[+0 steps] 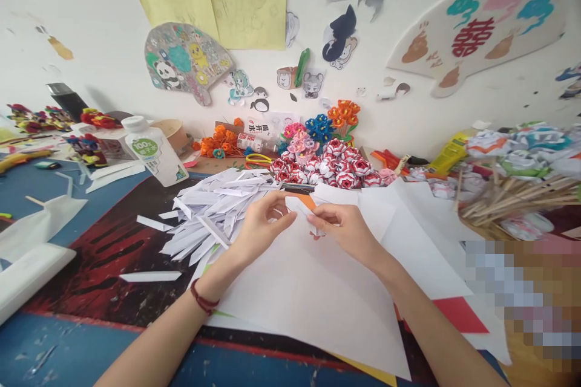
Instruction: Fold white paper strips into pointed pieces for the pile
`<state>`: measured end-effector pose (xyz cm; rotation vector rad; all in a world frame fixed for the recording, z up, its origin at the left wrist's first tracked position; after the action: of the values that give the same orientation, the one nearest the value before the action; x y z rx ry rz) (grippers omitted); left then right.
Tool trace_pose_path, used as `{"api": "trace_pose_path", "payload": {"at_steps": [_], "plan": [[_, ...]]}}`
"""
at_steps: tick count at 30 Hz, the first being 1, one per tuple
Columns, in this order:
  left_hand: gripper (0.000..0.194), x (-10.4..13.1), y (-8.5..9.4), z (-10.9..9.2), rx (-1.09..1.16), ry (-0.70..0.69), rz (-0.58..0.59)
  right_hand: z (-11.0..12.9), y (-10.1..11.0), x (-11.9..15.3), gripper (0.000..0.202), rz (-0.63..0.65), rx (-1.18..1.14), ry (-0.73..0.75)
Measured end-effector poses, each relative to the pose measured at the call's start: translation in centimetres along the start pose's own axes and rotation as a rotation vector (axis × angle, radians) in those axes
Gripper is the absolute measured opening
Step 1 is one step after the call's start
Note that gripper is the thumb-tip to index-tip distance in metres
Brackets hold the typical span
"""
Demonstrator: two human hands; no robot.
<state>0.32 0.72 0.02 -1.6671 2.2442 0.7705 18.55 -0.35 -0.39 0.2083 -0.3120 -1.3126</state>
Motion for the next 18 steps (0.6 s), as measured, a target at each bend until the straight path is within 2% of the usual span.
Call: {"api": "trace_pose_path", "payload": {"at_steps": [9, 18], "plan": [[0.022, 0.0, 0.3, 0.4, -0.153, 0.027, -0.022, -0.1, 0.3, -0.1, 0.03, -0.044, 0.11, 0.025], [0.019, -0.1, 0.6, 0.5, -0.309, -0.014, 0.107, -1.1, 1.2, -0.8, 0.037, 0.024, 0.051, -0.004]]}}
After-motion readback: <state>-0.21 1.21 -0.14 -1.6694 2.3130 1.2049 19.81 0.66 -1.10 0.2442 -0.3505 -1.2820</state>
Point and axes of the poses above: each hand's wrist, its own x-axis away from the middle knuckle, its own y-axis out of the back of the hand, z = x × y, the point moved 2 cm from there along -x, towards the middle knuckle, and after that the axes turned 14 degrees about -y, right-handed, at the moved point
